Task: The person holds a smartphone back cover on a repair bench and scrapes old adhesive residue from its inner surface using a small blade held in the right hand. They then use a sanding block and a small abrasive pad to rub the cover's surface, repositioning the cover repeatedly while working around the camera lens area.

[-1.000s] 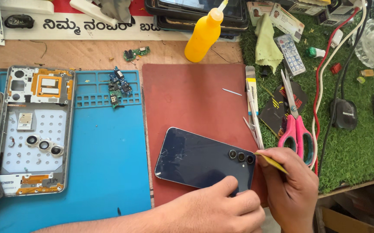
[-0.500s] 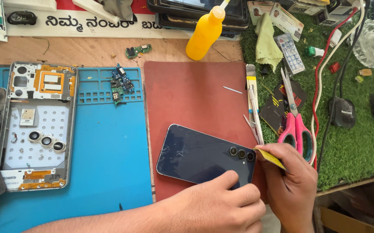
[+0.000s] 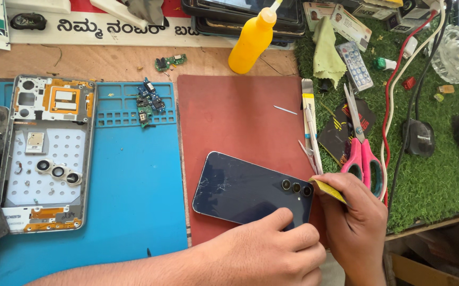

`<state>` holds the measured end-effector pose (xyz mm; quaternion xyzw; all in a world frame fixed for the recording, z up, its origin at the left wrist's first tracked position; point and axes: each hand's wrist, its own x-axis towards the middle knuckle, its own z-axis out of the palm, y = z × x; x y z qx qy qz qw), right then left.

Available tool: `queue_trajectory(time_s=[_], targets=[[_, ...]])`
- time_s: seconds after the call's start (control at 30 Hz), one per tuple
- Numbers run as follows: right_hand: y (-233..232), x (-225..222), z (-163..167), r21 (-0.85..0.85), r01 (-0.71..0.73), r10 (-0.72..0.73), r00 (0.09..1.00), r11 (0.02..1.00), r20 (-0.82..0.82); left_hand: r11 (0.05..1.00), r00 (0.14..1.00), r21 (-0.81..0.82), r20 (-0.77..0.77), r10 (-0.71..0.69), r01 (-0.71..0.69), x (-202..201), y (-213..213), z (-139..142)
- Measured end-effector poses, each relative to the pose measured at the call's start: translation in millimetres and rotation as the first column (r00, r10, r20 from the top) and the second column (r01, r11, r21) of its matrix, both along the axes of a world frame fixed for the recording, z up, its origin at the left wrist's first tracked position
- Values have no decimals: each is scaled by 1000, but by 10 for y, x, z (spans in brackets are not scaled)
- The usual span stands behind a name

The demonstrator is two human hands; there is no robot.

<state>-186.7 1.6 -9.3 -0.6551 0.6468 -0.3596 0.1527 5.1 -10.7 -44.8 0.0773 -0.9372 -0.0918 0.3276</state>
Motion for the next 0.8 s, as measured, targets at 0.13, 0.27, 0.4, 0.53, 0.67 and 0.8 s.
queue_trajectory(time_s=[0.13, 0.27, 0.4, 0.53, 0.67, 0.8], targets=[[3, -14, 9, 7, -28, 28, 999, 1000, -44, 1000, 1000, -4, 0, 11, -11, -6, -4, 14], [-6, -14, -8, -8, -23, 23, 1000, 1000, -8, 1000, 1000, 7, -8, 4, -4, -7, -6, 17], [-4, 0, -19, 16, 14, -14, 999, 1000, 29, 1000, 1000, 2, 1, 3, -3, 10, -7, 19], [-3, 1, -9, 11, 13, -13, 1000, 1000, 14, 1000, 1000, -11, 3, 7, -7, 6, -11, 26], [-3, 8, -4, 3, 14, -14, 1000, 1000, 5, 1000, 1000, -10, 1, 6, -6, 14, -9, 29], [5, 22, -5, -3, 22, -22, 1000, 1000, -14, 1000, 1000, -15, 0, 6, -6, 15, -9, 23]])
